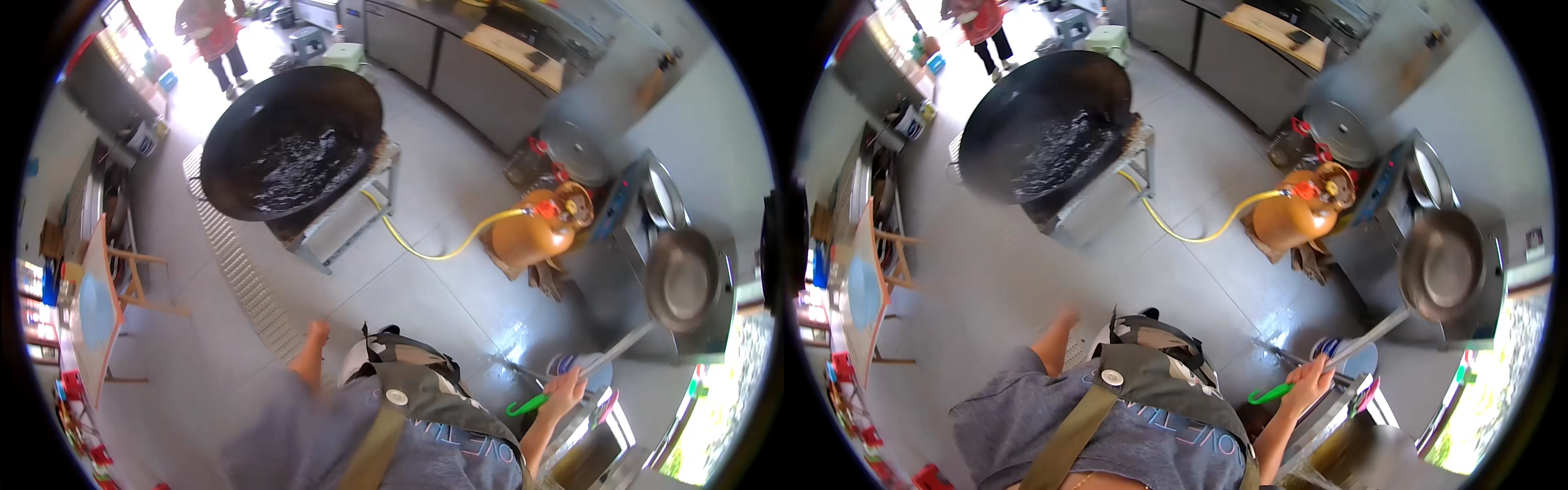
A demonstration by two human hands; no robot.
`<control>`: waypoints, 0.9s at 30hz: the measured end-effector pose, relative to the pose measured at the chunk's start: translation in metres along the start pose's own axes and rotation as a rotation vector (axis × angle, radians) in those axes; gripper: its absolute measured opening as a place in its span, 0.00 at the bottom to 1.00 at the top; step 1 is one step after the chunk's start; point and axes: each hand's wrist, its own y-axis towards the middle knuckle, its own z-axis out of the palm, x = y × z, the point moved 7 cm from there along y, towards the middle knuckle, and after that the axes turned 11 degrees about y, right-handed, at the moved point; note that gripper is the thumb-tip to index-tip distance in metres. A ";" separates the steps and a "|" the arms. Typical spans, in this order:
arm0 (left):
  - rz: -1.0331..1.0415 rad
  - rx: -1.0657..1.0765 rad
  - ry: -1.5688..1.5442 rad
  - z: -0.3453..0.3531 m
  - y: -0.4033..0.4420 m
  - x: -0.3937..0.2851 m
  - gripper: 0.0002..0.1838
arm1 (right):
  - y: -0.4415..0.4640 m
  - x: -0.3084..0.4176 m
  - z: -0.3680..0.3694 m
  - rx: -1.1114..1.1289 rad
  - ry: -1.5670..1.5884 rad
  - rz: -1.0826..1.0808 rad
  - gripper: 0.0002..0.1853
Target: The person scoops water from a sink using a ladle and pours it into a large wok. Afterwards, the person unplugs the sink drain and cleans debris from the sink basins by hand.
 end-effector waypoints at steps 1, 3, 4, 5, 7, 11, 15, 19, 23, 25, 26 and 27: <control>0.019 0.014 0.024 0.008 -0.005 -0.012 0.13 | -0.005 0.003 -0.035 -0.083 0.064 -0.042 0.09; 0.077 0.051 0.077 0.031 -0.018 -0.039 0.13 | -0.015 0.007 -0.094 -0.242 0.153 -0.037 0.11; 0.114 0.077 0.111 0.045 -0.025 -0.055 0.14 | -0.024 0.013 -0.121 -0.341 0.202 -0.026 0.12; 0.145 0.120 0.131 0.065 -0.027 -0.067 0.14 | -0.036 0.021 -0.150 -0.453 0.256 -0.024 0.12; 0.184 0.229 0.123 0.106 -0.026 -0.082 0.15 | -0.042 0.023 -0.210 -0.563 0.377 0.082 0.16; 0.167 0.466 0.094 0.183 -0.037 -0.100 0.16 | -0.059 0.010 -0.287 -0.538 1.161 0.255 0.19; 0.182 0.475 0.327 0.204 -0.120 -0.122 0.14 | -0.075 0.029 -0.333 -0.405 1.575 0.319 0.19; 0.140 0.431 0.413 0.217 -0.157 -0.115 0.14 | -0.071 0.020 -0.402 -0.455 1.756 0.291 0.18; 0.150 0.438 0.435 0.220 -0.163 -0.097 0.16 | -0.068 0.015 -0.456 -0.525 1.820 0.176 0.18; 0.139 0.389 0.373 0.205 -0.179 -0.093 0.17 | -0.073 -0.006 -0.498 -0.601 1.840 0.188 0.18; 0.149 0.417 0.316 0.203 -0.179 -0.088 0.18 | -0.081 -0.023 -0.530 -0.619 1.626 0.241 0.18; 0.158 0.432 0.243 0.201 -0.173 -0.082 0.19 | -0.084 -0.011 -0.511 -0.606 1.818 0.305 0.17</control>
